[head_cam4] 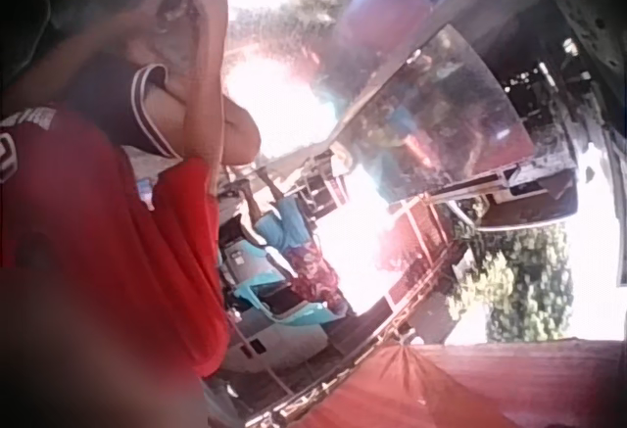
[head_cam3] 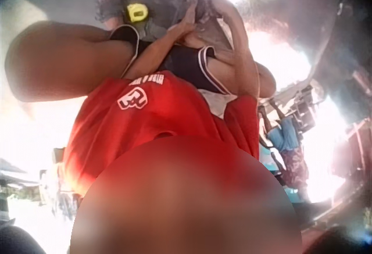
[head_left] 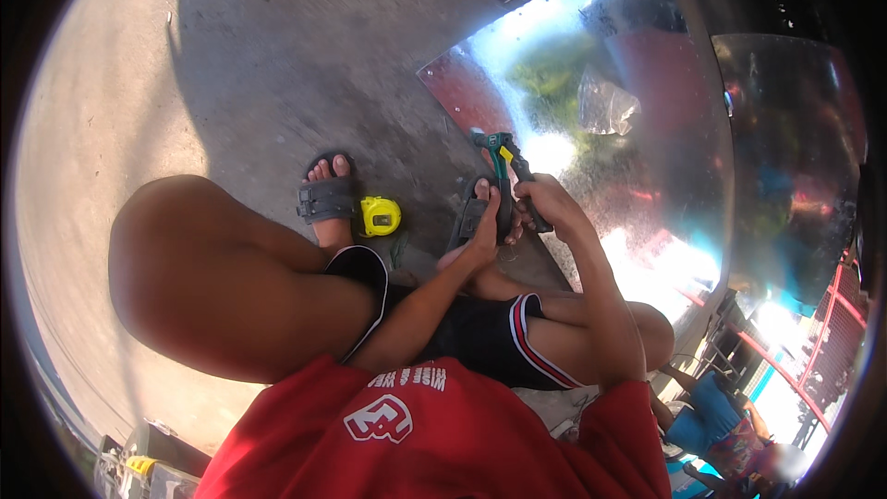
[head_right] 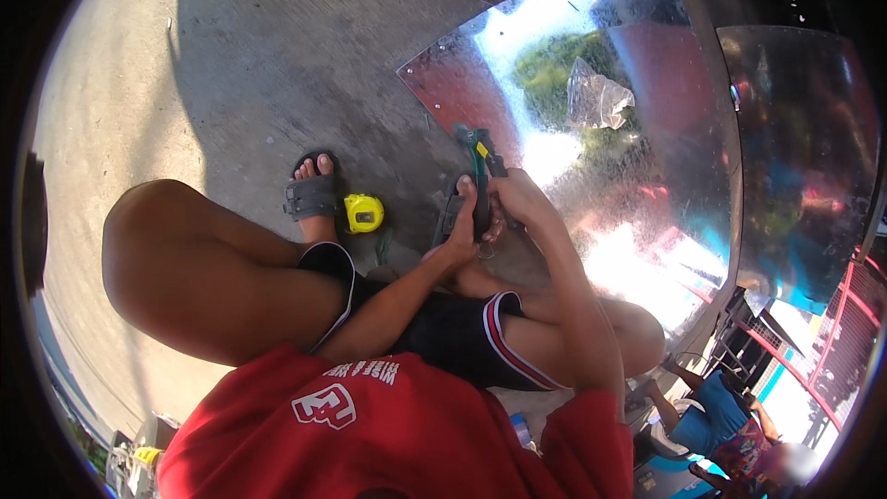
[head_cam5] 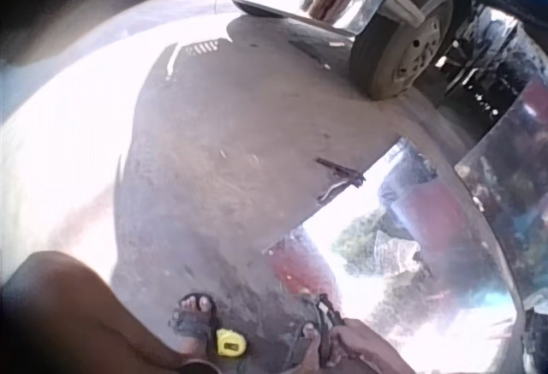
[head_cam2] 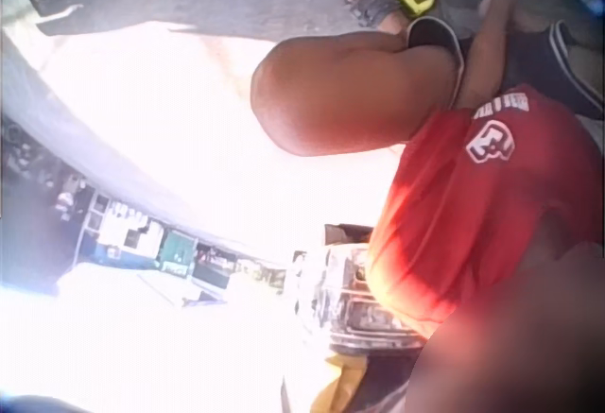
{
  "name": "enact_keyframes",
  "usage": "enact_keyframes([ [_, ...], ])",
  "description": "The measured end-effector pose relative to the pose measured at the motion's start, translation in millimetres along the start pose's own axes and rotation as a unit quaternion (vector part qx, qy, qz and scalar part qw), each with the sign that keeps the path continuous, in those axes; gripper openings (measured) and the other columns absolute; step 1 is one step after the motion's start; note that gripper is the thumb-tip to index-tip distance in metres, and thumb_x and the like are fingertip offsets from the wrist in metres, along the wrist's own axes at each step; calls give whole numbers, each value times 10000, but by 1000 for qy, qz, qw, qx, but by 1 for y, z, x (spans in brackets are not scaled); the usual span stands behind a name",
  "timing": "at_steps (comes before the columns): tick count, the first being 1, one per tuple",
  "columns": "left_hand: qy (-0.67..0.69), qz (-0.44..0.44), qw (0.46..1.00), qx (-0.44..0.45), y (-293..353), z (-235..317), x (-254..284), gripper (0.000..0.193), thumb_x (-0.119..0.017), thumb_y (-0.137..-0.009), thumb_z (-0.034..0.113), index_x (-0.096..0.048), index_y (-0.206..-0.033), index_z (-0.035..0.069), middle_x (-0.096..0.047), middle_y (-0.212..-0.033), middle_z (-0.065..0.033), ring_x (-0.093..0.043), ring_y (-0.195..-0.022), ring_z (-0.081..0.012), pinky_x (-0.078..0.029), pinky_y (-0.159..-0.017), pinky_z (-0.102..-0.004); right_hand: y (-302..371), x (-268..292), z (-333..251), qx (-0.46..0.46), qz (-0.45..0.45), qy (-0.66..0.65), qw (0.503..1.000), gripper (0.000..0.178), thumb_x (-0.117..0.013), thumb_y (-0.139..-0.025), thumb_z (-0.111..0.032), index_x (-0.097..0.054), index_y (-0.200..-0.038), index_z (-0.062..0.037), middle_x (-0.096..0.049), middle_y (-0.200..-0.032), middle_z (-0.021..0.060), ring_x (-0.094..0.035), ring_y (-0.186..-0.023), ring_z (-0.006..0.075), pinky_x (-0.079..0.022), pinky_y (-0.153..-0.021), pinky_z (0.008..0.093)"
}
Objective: The person sits on the floor and uses a cordless drill to drive screws into a large, reflective metal sheet. They repeatedly position the drill, drive screws, and adjust their grip on the sheet.
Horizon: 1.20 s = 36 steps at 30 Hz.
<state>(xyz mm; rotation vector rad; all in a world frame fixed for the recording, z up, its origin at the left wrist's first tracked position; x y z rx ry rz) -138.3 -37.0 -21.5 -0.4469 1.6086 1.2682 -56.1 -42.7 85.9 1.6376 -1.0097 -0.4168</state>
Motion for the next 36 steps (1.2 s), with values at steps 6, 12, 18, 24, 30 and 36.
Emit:
enact_keyframes([
  [6, -18, 53, 998, 28, 4, -11, 25, 642, -371, -968, 708, -596, -1042, 111, -606, -757, -37, -608, -560, -198, -506, -525, -285, -9, -23, 21, 9, 11, -84, 996, 324, -658, -929, -344, -690, -949, -22, -636, -732, 63, -584, -555, 125, -429, -483, 262],
  [12, -27, 131, 991, 27, 7, -11, 53, 598, -368, -1006, 639, -580, -1172, 105, -625, -898, -45, -615, -712, -192, -512, -624, -309, -41, -33, 36, 94, 199, 52, 974, 358, -721, -866, -356, -723, -995, -22, -704, -812, 140, -694, -809, 278, -515, -724, 411],
  [18, -22, 175, 984, -1, 11, -6, 58, 588, -366, -1025, 597, -546, -1264, 91, -620, -1046, -60, -612, -915, -190, -498, -770, -315, -28, -33, 38, 70, 294, 106, 947, 354, -713, -849, -388, -724, -1022, -80, -722, -933, 197, -693, -961, 378, -513, -832, 472],
  [24, -31, 202, 976, 68, 13, -23, 65, 572, -353, -1051, 543, -507, -1364, 89, -612, -1196, -74, -604, -1114, -190, -483, -933, -325, -26, -18, 7, 68, 141, 10, 988, 395, -746, -823, -413, -701, -927, -34, -699, -817, 175, -695, -831, 322, -504, -781, 427],
  [30, 55, 161, 982, -76, 2, -12, 69, 590, -294, -1064, 534, -494, -1388, 83, -637, -1175, -75, -640, -1039, -176, -534, -861, -303, -36, -26, 22, 96, 168, 37, 980, 387, -777, -807, -362, -703, -841, 16, -683, -712, 117, -650, -612, 213, -489, -574, 354],
  [36, -17, 83, 996, 13, 10, -6, 76, 627, -297, -1051, 560, -545, -1336, 60, -655, -1143, -81, -656, -977, -173, -535, -798, -287, -43, -18, 51, 51, 189, 27, 980, 414, -776, -777, -370, -700, -836, 32, -684, -722, 179, -687, -650, 306, -510, -623, 416],
])
Point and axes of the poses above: each hand's wrist, its own y-axis away from the middle knuckle, its own x-axis out of the back of the hand, z = x × y, the point moved 10 cm from there along -y, towards the middle knuckle
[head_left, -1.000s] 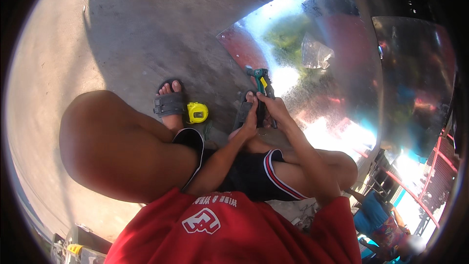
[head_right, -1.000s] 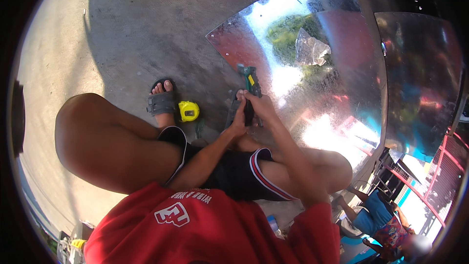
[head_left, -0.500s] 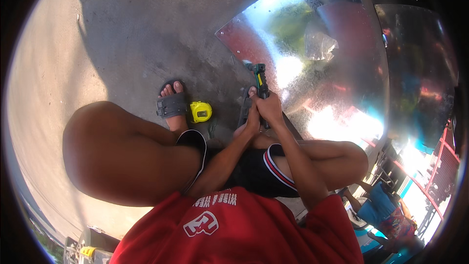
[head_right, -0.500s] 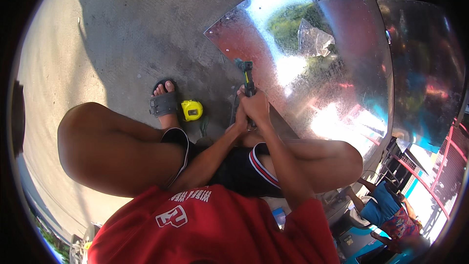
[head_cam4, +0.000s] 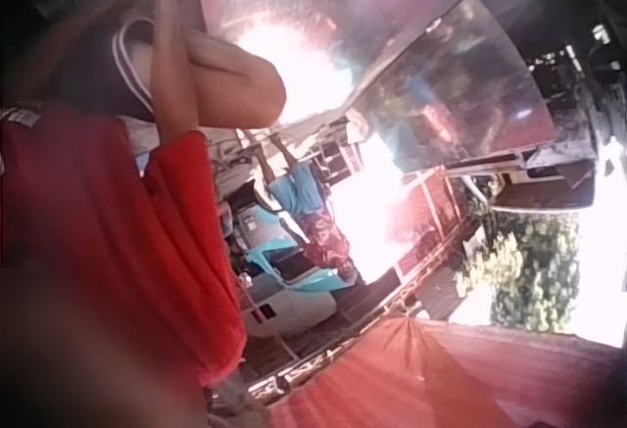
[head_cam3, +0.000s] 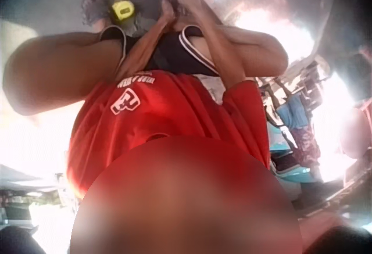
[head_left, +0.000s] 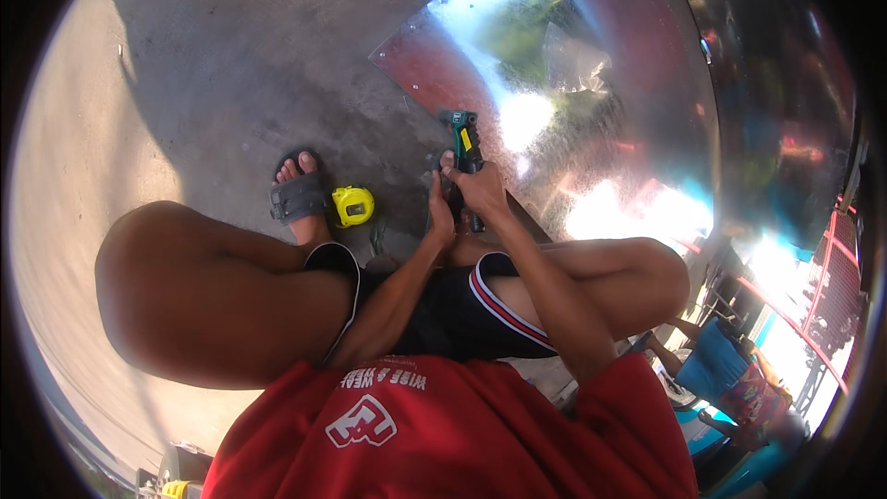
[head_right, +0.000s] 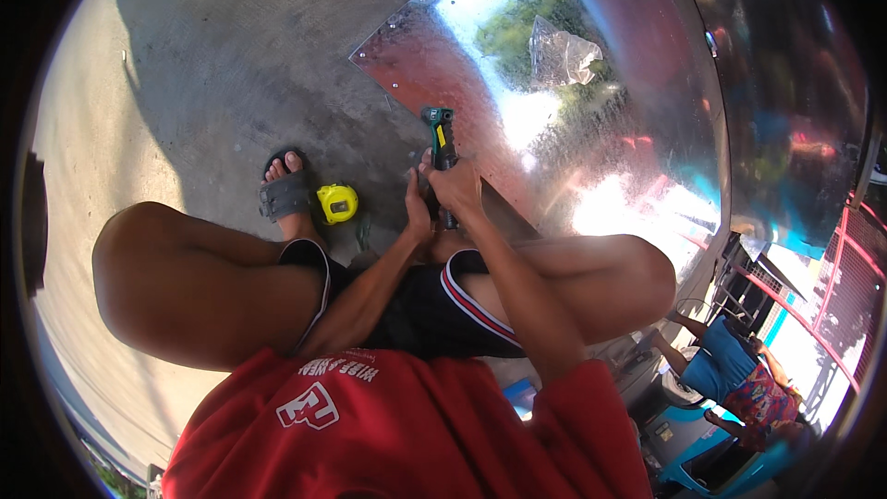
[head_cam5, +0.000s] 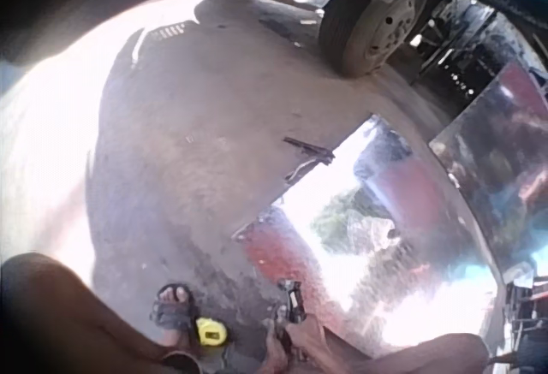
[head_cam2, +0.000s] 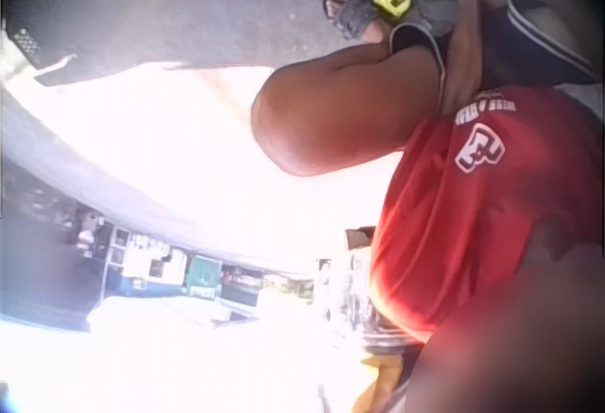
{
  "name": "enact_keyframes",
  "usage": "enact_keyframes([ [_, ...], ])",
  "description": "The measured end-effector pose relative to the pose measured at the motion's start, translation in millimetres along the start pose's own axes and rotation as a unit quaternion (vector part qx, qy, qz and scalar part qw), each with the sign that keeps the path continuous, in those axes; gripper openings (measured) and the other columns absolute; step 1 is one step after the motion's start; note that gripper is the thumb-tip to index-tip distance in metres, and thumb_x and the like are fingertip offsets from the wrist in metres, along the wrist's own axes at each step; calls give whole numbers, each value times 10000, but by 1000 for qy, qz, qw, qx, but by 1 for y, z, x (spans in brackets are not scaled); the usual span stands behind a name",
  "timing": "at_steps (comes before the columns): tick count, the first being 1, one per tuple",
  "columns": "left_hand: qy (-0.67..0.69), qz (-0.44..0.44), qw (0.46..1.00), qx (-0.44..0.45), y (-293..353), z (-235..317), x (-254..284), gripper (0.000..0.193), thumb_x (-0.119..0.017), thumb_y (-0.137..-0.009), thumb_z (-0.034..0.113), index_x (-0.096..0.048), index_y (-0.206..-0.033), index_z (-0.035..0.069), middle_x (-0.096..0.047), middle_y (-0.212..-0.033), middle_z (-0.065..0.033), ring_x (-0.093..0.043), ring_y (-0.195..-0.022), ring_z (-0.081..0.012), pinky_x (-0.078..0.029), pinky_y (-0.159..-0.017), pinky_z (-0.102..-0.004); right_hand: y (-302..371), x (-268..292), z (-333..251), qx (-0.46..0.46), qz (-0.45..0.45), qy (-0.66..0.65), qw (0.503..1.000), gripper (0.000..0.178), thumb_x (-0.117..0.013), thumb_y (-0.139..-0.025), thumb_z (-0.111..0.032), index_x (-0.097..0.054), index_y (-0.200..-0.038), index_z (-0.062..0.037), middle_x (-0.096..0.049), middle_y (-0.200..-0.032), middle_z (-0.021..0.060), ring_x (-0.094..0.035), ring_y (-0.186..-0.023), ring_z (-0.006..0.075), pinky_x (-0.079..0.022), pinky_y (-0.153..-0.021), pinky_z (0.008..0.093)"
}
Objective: The person sits on the floor and uses a cordless drill to drive screws into a large, reflective metal sheet. They repeatedly position the drill, drive screws, and adjust their grip on the sheet.
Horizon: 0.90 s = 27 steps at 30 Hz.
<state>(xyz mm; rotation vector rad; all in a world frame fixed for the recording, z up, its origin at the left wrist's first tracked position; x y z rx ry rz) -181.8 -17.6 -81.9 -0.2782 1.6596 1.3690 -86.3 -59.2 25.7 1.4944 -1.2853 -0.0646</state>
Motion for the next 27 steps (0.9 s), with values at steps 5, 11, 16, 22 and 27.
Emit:
enact_keyframes([
  [5, -24, 98, 990, -97, 11, 22, -9, 577, -332, -1054, 520, -570, -1285, 49, -657, -1121, -66, -653, -959, -162, -524, -785, -280, 2, 2, -1, -20, -12, 12, 1000, 430, -752, -783, -387, -702, -825, 38, -691, -746, 196, -709, -719, 320, -521, -658, 430],
  [11, 23, 29, 993, -116, 10, 20, -24, 450, -368, -1073, 442, -529, -1275, 73, -626, -1154, -54, -625, -1044, -152, -505, -905, -314, 8, -3, -14, -9, 39, 68, 997, 423, -742, -773, -394, -716, -870, 17, -712, -838, 245, -701, -860, 419, -521, -769, 480],
  [16, 98, -209, 973, 2, 0, 13, -22, 563, -418, -1044, 523, -555, -1304, 42, -639, -1152, -63, -638, -1033, -149, -514, -869, -305, 5, 1, -22, -7, 6, -24, 1000, 490, -764, -784, -446, -675, -779, 36, -679, -730, 188, -687, -646, 293, -519, -580, 399],
  [22, 73, -117, 990, -30, 0, 11, -15, 664, -411, -1003, 627, -573, -1230, 24, -662, -1064, -111, -648, -979, -201, -512, -858, -323, 13, -22, -20, -45, -89, -104, 990, 515, -764, -806, -488, -659, -733, 11, -652, -711, 131, -631, -550, 196, -470, -478, 335],
  [27, -3, 85, 994, -65, 29, 40, -6, 855, -355, -938, 763, -553, -1288, 8, -662, -1144, -136, -642, -1051, -238, -498, -908, -346, 12, -42, 1, -53, -28, -165, 984, 503, -803, -755, -418, -684, -783, 70, -709, -819, 220, -709, -763, 294, -526, -714, 410],
])
Point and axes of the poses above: each hand's wrist, its own y-axis away from the middle knuckle, its own x-axis out of the back of the hand, z = x × y, the point moved 10 cm from there along -y, towards the middle knuckle
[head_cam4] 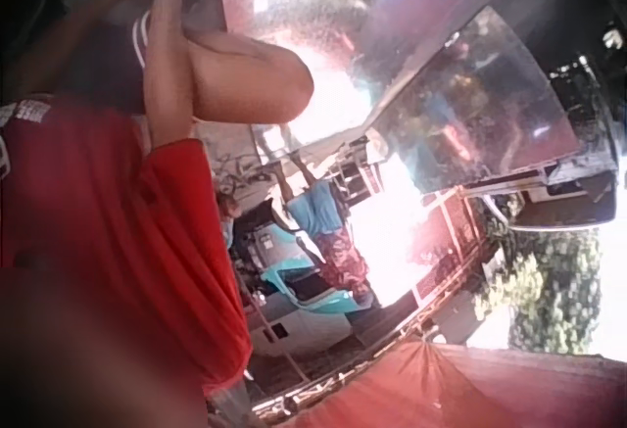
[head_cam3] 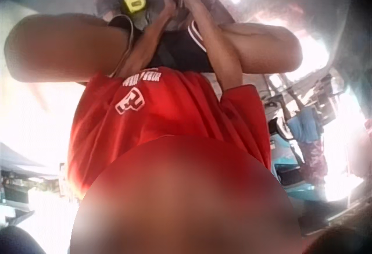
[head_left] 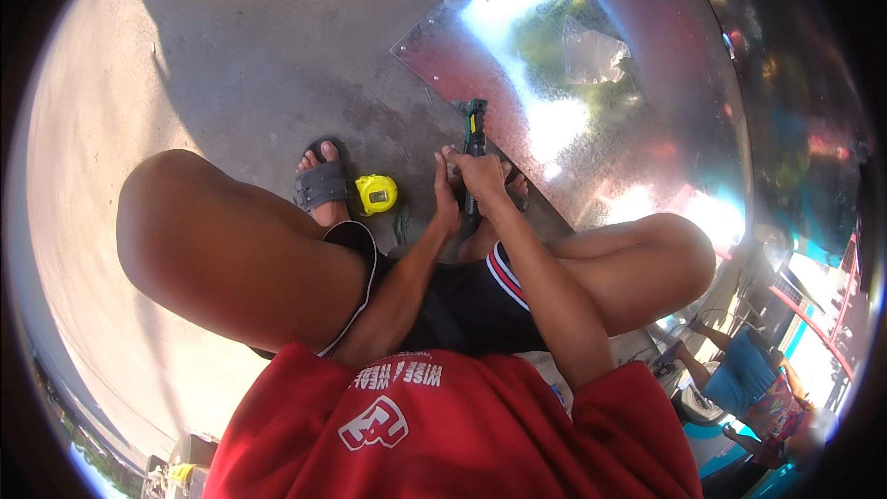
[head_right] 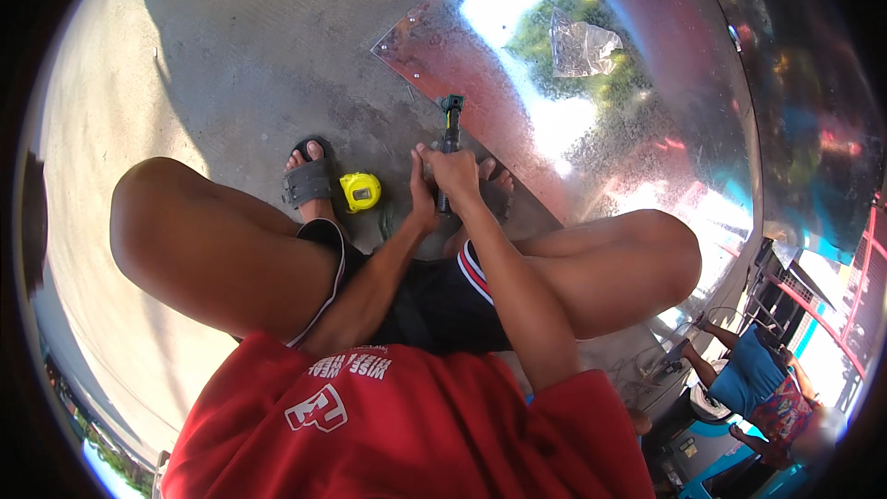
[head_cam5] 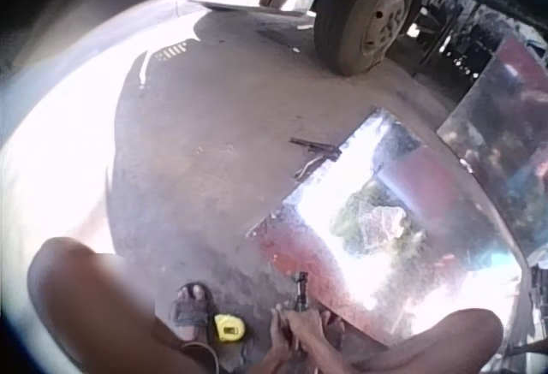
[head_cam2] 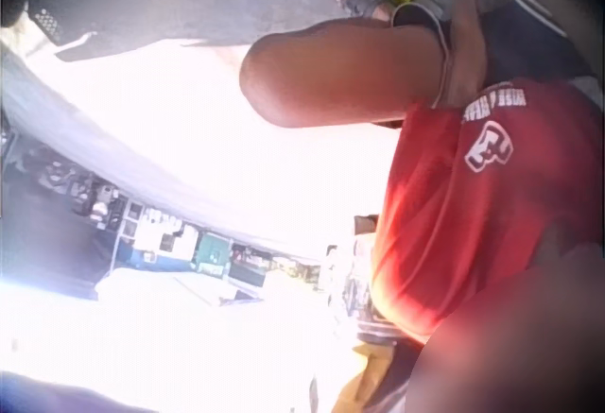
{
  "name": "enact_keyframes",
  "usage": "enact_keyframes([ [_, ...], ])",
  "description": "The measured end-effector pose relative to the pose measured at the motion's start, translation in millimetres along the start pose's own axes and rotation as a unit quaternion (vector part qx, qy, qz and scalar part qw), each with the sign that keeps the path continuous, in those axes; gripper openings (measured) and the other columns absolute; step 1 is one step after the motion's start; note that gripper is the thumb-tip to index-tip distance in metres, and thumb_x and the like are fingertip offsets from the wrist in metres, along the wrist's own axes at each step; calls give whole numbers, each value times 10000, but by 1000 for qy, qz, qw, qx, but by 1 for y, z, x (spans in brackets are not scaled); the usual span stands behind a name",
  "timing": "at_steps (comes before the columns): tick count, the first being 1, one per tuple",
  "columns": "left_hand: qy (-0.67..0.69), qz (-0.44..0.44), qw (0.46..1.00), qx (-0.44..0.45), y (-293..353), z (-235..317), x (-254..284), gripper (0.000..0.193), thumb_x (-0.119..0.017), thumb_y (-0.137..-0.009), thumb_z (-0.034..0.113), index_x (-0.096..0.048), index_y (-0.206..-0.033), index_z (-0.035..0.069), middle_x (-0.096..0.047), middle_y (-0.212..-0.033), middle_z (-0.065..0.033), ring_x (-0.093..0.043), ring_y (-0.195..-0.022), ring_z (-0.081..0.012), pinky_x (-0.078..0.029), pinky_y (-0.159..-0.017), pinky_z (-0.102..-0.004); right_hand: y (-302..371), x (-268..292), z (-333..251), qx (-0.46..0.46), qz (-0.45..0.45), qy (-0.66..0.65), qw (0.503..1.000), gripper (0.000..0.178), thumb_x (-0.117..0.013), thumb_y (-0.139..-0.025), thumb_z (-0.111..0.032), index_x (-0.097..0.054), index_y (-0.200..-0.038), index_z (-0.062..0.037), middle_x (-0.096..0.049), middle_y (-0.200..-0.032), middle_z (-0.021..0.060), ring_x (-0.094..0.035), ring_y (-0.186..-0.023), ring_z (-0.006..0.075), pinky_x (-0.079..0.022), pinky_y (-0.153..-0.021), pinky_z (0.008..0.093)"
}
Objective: The person sits on the floor and uses a cordless drill to drive screws into a large, reflective metal sheet. They repeatedly position the drill, drive screws, and adjust their grip on the sheet.
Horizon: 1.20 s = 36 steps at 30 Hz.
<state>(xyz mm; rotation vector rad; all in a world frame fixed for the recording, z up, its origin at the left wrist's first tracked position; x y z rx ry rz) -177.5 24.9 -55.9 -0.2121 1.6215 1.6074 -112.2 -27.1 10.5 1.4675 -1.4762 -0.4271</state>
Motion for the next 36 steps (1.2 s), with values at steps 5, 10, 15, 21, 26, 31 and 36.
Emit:
enact_keyframes([
  [5, -42, 1, 997, 65, 4, -3, 1, 934, -308, -889, 836, -583, -1289, 39, -650, -1200, -139, -634, -1108, -241, -482, -978, -380, -1, 8, 0, 44, 108, 123, 985, 448, -790, -759, -376, -691, -853, 51, -720, -891, 255, -708, -888, 396, -523, -821, 475],
  [10, 0, -5, 1000, 13, -7, -8, 10, 960, -307, -894, 832, -590, -1255, -12, -666, -1142, -132, -651, -1064, -232, -507, -934, -370, 12, 8, -30, 64, 93, 209, 971, 398, -770, -765, -336, -700, -902, 31, -722, -888, 238, -702, -920, 404, -526, -826, 463],
  [15, -42, -2, 992, 117, -4, -22, 15, 965, -339, -867, 854, -585, -1236, -3, -660, -1122, -115, -654, -1021, -223, -522, -890, -363, 5, 21, -42, 49, -17, 124, 991, 505, -816, -749, -404, -608, -677, 50, -631, -644, 120, -650, -591, 260, -530, -608, 394],
  [21, 60, -86, 994, -39, 13, 14, -23, 980, -321, -873, 852, -558, -1299, 2, -647, -1152, -109, -634, -1039, -206, -507, -917, -362, 11, 10, -18, 69, 145, 248, 955, 461, -793, -758, -376, -665, -843, 58, -693, -829, 247, -674, -870, 411, -503, -836, 478],
  [26, -63, 21, 998, -4, 5, 8, 7, 981, -293, -893, 836, -560, -1317, -7, -624, -1270, -130, -626, -1104, -245, -490, -960, -361, 14, 5, -31, 172, 171, 231, 942, 438, -766, -760, -314, -682, -1001, 42, -713, -914, 257, -678, -946, 449, -513, -859, 488],
  [31, -77, 41, 996, 25, -8, -14, 22, 937, -204, -883, 859, -616, -896, 17, -592, -782, -71, -563, -691, -178, -445, -651, -290, 8, 13, -35, 48, -63, 12, 997, 458, -809, -761, -397, -671, -873, 26, -677, -765, 125, -655, -708, 248, -494, -699, 375],
  [36, -171, 28, 984, 30, 0, -10, 19, 1016, -200, -848, 895, -632, -957, -18, -612, -832, -94, -568, -753, -187, -433, -680, -295, 11, 20, -36, 37, 15, 34, 999, 543, -816, -755, -465, -688, -782, 61, -657, -719, 138, -643, -706, 229, -489, -671, 381],
])
Point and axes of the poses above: each hand's wrist, its own y-axis away from the middle knuckle, its own x-axis out of the back of the hand, z = x × y, the point moved 10 cm from there along -y, towards the middle knuckle
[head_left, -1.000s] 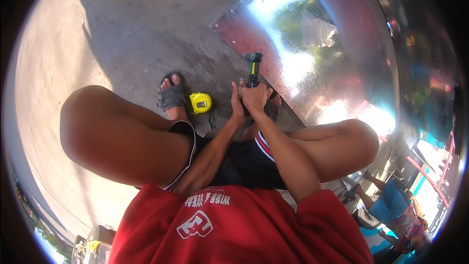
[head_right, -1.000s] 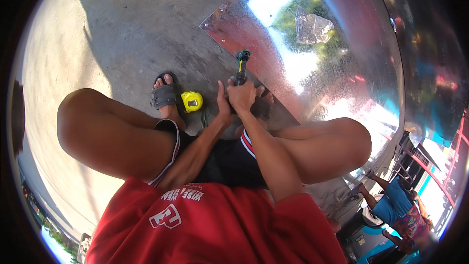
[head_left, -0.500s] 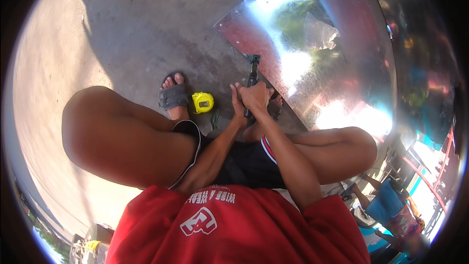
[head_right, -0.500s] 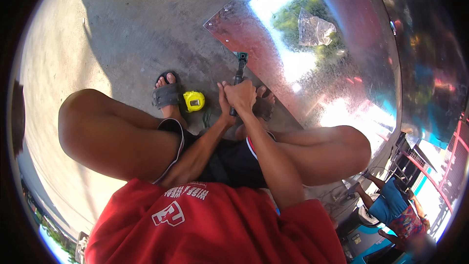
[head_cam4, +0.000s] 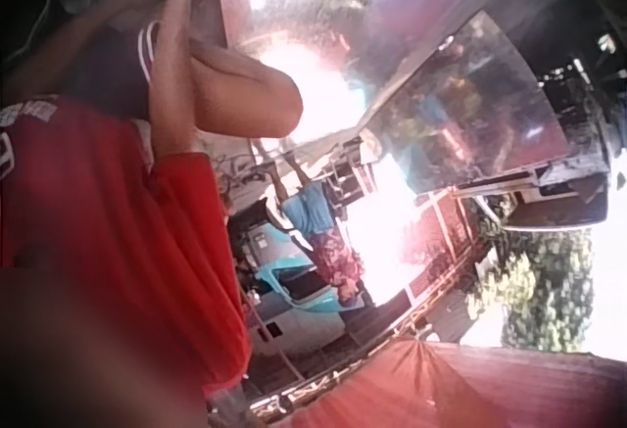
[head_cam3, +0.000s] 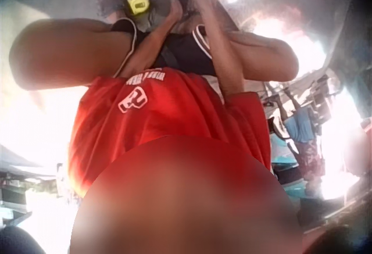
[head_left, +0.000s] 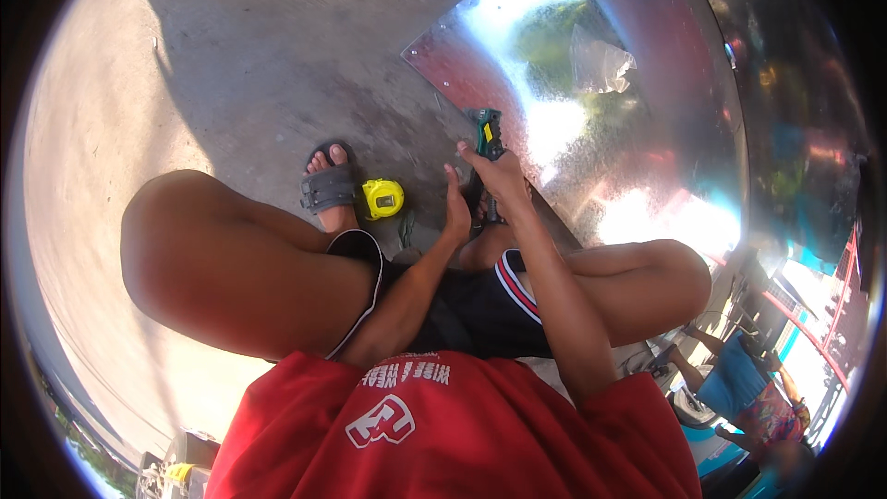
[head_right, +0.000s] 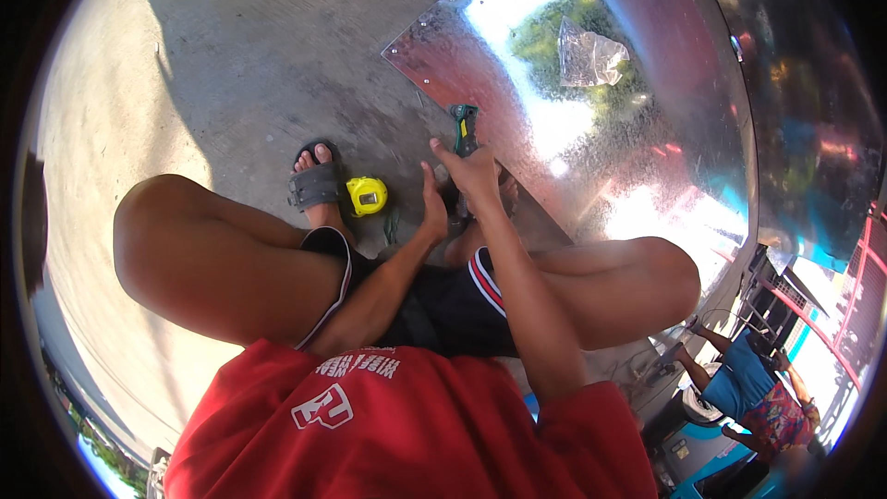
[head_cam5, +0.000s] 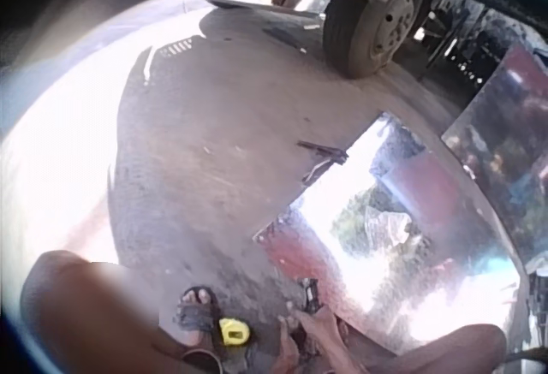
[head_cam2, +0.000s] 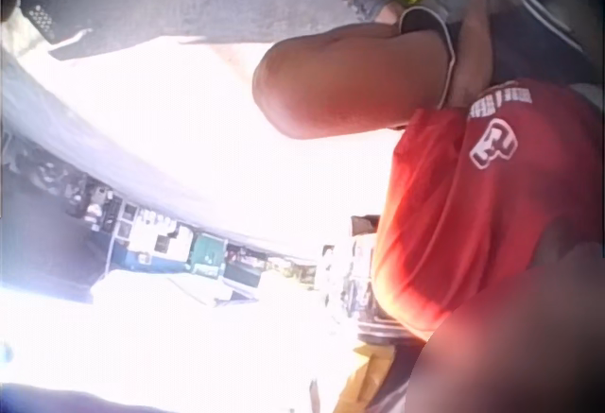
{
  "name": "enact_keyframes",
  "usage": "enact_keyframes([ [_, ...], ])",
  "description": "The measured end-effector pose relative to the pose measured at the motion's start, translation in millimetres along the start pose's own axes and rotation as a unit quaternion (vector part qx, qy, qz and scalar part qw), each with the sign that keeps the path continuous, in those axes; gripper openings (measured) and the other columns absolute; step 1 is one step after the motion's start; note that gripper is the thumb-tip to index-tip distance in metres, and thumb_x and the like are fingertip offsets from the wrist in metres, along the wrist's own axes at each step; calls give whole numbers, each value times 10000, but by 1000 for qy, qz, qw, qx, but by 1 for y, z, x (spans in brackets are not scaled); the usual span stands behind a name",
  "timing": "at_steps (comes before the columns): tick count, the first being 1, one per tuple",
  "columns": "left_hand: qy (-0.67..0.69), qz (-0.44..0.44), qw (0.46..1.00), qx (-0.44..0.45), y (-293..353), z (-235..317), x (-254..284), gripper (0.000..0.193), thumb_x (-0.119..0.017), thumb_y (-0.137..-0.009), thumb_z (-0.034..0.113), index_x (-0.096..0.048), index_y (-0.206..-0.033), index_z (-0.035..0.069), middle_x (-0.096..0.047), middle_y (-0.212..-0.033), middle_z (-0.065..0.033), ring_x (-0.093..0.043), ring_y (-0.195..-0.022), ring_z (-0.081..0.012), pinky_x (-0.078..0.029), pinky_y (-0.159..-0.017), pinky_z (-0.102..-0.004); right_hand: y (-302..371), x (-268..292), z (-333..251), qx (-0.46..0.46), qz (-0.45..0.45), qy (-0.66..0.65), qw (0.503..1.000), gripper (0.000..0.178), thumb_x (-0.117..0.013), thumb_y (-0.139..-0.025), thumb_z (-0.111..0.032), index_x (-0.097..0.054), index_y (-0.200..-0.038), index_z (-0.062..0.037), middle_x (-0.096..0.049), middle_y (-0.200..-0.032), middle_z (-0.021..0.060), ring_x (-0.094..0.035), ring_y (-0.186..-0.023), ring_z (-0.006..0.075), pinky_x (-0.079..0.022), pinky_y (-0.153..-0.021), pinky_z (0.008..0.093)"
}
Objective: The person sits on the floor and uses a cordless drill to drive screws into a large, reflective metal sheet. They repeatedly position the drill, drive screws, and adjust their grip on the sheet.
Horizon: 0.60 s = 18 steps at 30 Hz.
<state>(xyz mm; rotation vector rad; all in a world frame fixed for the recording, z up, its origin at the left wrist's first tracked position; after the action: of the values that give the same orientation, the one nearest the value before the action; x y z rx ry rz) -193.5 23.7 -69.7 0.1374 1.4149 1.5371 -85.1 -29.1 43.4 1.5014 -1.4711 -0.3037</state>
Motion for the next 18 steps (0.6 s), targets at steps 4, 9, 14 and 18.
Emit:
enact_keyframes([
  [4, 102, -4, 995, 18, 12, 7, -3, 1096, -254, -850, 887, -596, -1265, -69, -649, -1212, -175, -627, -1109, -262, -476, -972, -361, -6, -10, 29, -33, 93, 99, 990, 540, -819, -752, -453, -705, -754, 74, -705, -810, 241, -704, -799, 336, -524, -741, 435],
  [9, 132, 23, 991, -23, 1, 15, -5, 981, -297, -892, 835, -598, -1258, -25, -651, -1208, -158, -636, -1075, -242, -478, -970, -351, 3, -9, 16, 50, 223, 145, 963, 467, -808, -744, -407, -708, -914, 16, -718, -916, 255, -691, -931, 440, -535, -839, 491],
  [14, 121, -10, 992, -18, -12, 5, 1, 890, -297, -944, 771, -567, -1294, -2, -637, -1237, -154, -620, -1135, -237, -472, -993, -352, 3, -14, 5, 13, 97, 144, 985, 457, -794, -770, -415, -698, -897, 13, -720, -872, 215, -705, -860, 385, -522, -789, 477],
  [18, 56, -26, 998, 22, -14, -12, -1, 1007, -259, -914, 817, -510, -1361, -50, -616, -1274, -172, -616, -1155, -259, -471, -1000, -358, -6, -2, 2, -9, 26, 4, 1000, 474, -814, -787, -382, -553, -609, -29, -590, -585, 76, -650, -575, 195, -496, -548, 348],
])
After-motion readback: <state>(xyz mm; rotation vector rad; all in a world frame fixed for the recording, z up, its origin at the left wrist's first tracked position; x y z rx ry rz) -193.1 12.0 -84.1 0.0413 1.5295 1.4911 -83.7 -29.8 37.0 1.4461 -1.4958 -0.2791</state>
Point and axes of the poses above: each hand's wrist, its own y-axis away from the middle knuckle, its own x-axis out of the back of the hand, z = x × y, the point moved 10 cm from there along -y, towards the middle knuckle
